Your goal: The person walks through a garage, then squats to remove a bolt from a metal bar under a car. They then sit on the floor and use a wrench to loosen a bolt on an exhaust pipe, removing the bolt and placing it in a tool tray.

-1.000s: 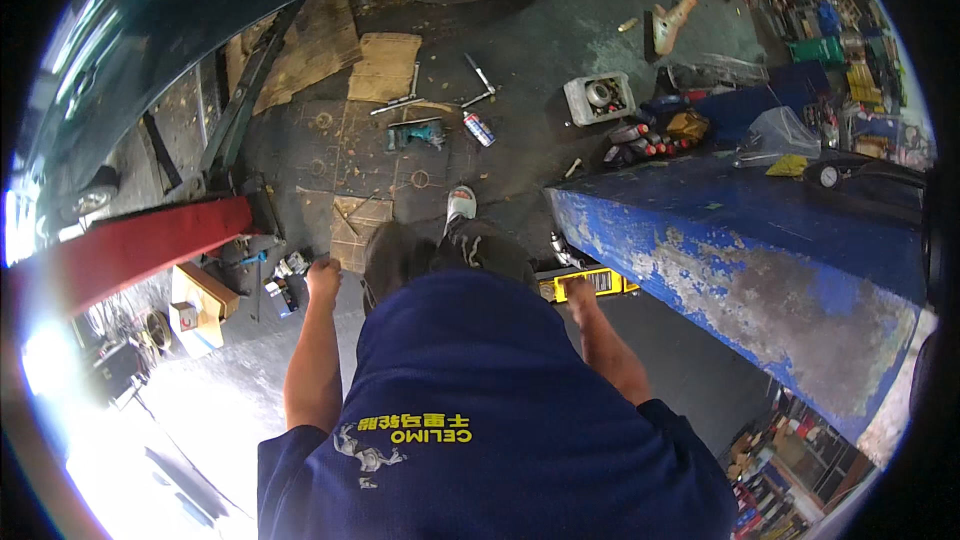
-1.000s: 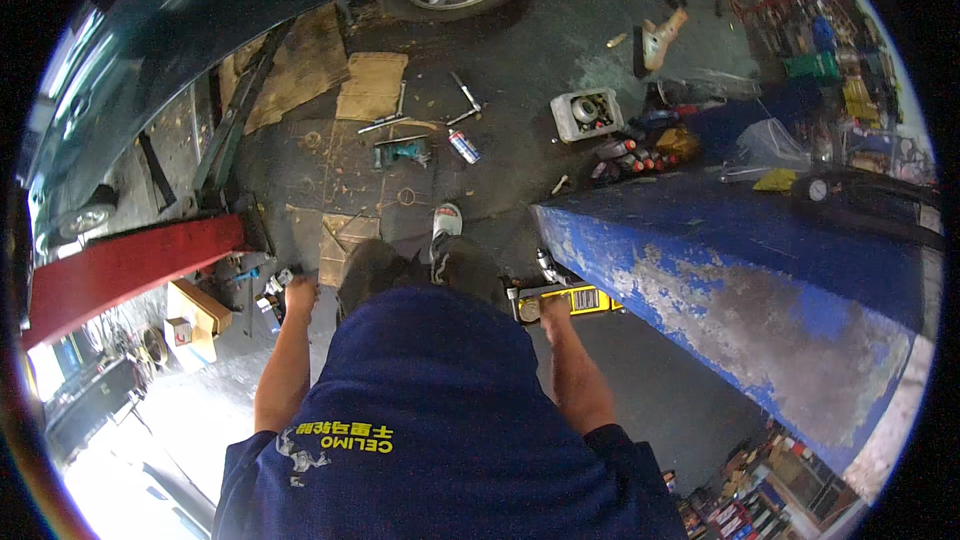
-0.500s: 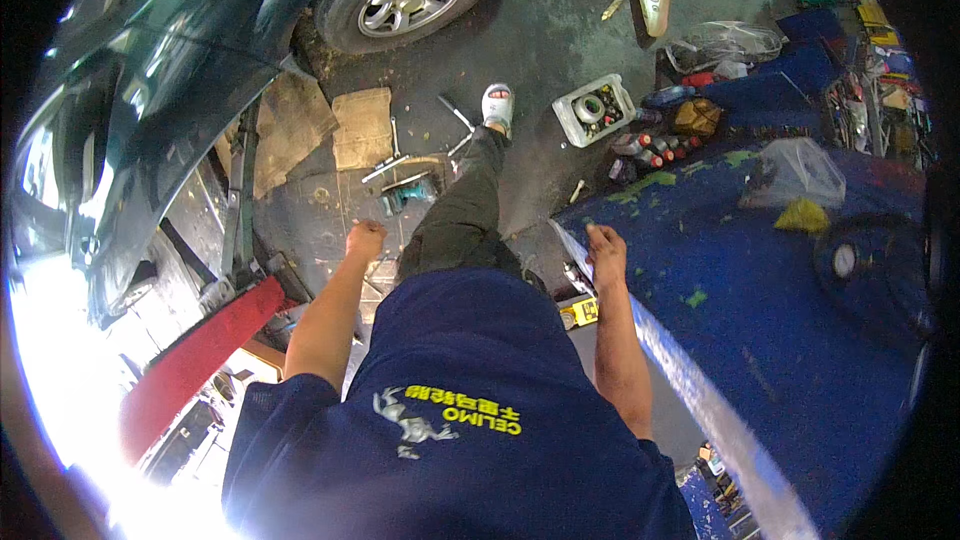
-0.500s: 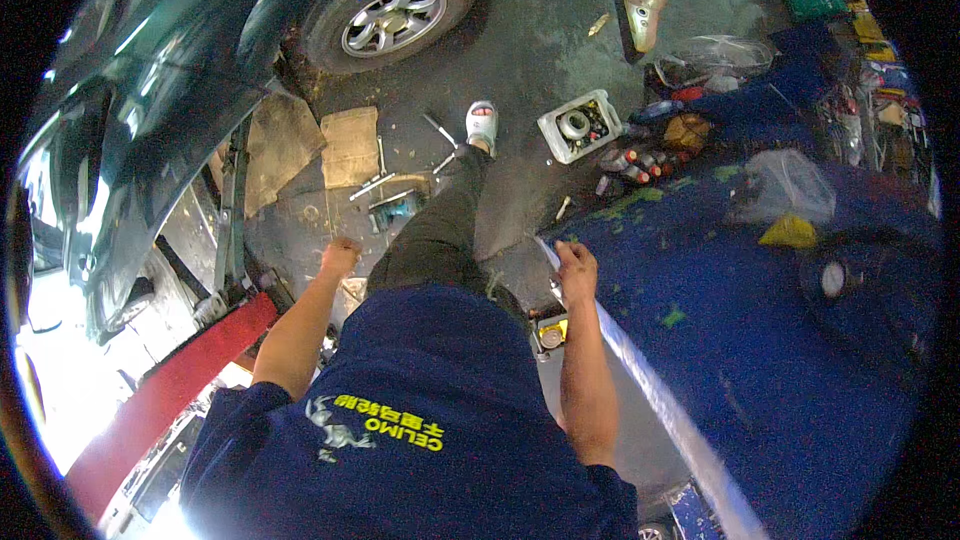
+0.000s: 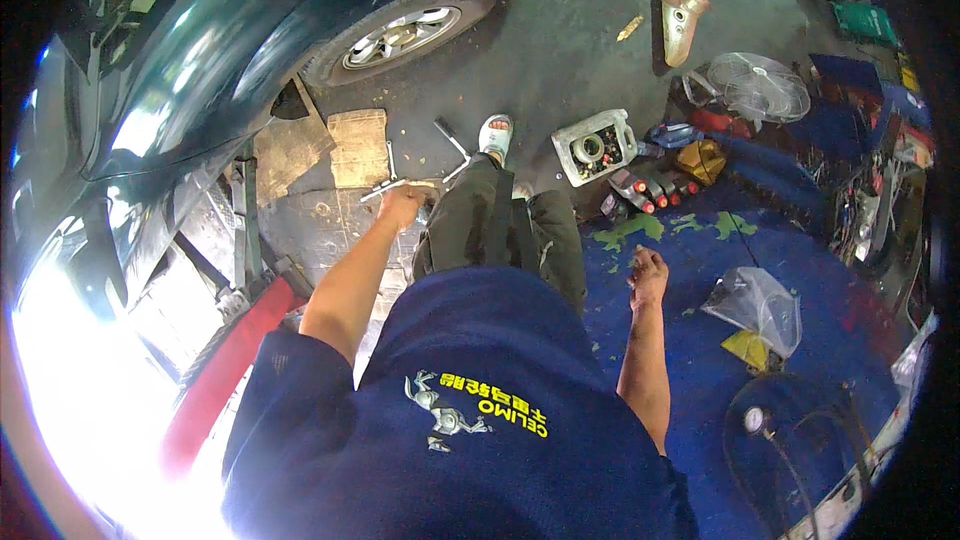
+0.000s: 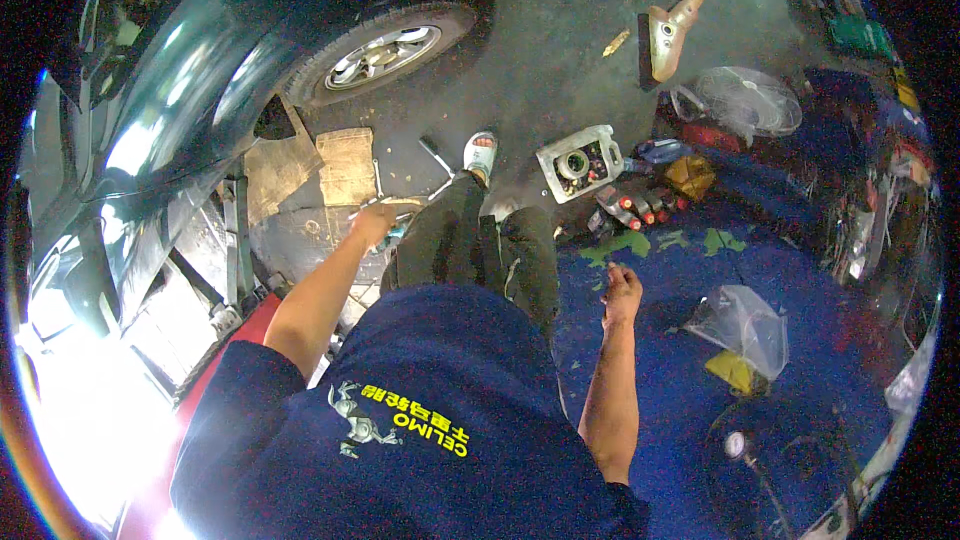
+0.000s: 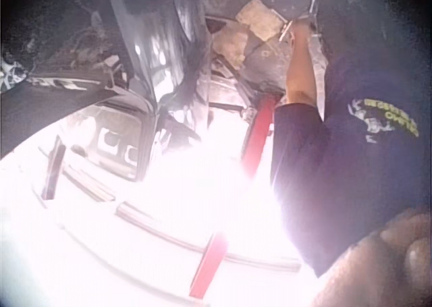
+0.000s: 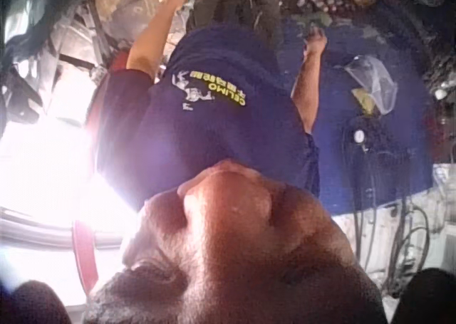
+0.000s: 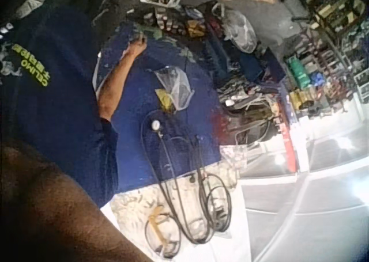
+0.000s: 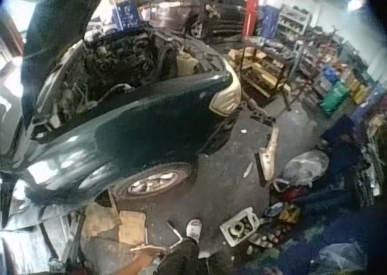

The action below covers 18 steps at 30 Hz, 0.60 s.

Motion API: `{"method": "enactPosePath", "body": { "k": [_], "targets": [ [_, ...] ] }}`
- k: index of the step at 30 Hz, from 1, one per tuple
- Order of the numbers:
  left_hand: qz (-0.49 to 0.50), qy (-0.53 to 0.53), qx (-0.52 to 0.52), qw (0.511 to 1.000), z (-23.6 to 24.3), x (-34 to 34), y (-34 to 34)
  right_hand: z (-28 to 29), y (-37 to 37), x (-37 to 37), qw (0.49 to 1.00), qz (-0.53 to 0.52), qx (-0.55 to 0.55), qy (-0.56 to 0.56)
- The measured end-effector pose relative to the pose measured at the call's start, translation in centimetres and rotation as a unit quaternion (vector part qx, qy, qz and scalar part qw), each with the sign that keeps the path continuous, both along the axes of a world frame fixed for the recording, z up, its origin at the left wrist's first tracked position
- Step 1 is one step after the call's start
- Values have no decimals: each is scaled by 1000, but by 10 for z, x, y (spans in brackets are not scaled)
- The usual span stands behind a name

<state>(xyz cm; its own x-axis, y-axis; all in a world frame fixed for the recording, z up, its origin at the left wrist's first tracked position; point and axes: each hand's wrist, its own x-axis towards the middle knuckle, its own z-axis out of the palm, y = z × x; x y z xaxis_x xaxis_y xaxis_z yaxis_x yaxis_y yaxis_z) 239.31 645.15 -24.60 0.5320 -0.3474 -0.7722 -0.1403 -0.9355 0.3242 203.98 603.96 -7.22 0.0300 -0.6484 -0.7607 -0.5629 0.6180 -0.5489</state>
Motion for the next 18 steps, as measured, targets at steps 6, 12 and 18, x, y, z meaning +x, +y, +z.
{"method": "enactPosePath", "body": {
  "k": [6, 12, 18],
  "targets": [
    [35, 87, 119, 988, 19, -50, 33, -7, -54, 82, 983, 178, -35, -9],
    [328, -4, 55, 943, 27, -99, 60, -63, -70, 133, 959, 281, 22, -41],
    [271, 15, 64, 960, -29, -64, 101, -122, -25, 154, 968, 166, 153, -108]
  ]
}}
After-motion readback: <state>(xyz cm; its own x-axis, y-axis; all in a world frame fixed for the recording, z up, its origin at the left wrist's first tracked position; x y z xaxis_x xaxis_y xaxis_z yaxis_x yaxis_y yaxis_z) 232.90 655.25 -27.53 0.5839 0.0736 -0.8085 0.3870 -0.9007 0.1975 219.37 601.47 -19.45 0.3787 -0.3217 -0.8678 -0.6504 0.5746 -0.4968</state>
